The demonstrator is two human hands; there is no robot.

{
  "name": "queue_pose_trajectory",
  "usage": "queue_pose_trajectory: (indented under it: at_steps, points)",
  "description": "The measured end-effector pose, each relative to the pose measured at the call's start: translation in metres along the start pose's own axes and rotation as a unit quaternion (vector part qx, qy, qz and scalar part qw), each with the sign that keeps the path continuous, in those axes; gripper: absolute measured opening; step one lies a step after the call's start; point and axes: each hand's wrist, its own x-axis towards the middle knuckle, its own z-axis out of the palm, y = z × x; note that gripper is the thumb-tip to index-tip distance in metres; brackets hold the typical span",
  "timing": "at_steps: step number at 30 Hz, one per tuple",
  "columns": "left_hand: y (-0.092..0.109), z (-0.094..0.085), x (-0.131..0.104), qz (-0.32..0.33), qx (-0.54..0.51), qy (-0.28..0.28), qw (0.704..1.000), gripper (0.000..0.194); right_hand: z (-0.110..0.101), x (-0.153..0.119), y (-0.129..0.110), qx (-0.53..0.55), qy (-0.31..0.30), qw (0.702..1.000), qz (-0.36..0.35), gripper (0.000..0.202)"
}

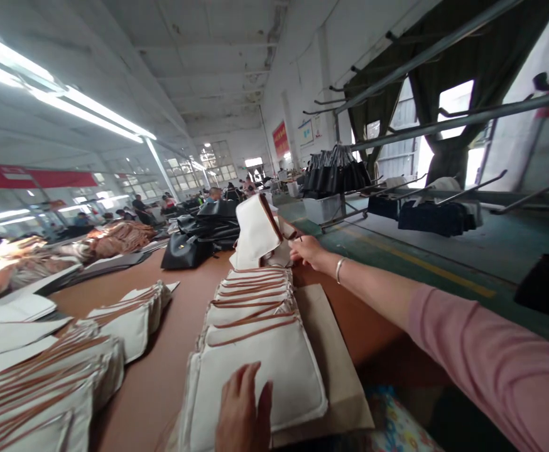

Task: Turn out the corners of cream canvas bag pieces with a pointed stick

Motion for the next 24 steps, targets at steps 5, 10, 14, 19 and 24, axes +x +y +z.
queue_pose_trajectory:
  at_steps: [5, 10, 14, 19, 24]
  points:
    - [0.015, 0.043, 0.049, 0.022, 0.009, -0.079, 0.997, 0.030, 0.028, -0.044, 0.077, -0.026, -0.075, 0.997, 0.003, 0.015]
    - [0.024, 0.050, 0.079, 0.016, 0.041, -0.091, 0.995, 0.037, 0.035, -0.055, 0.092, -0.021, -0.110, 0.992, -0.062, 0.020]
    - [0.032, 0.050, 0.100, 0.011, 0.071, -0.118, 0.990, 0.019, 0.048, -0.041, 0.086, -0.041, -0.154, 0.981, -0.108, 0.026]
    - [0.041, 0.056, 0.104, 0.005, 0.068, -0.169, 0.983, 0.025, 0.077, -0.021, 0.088, -0.128, -0.276, 0.944, -0.127, 0.022]
    - [0.046, 0.033, 0.074, 0.013, -0.014, -0.232, 0.973, 0.033, 0.092, -0.008, 0.089, -0.249, -0.306, 0.907, -0.151, 0.018]
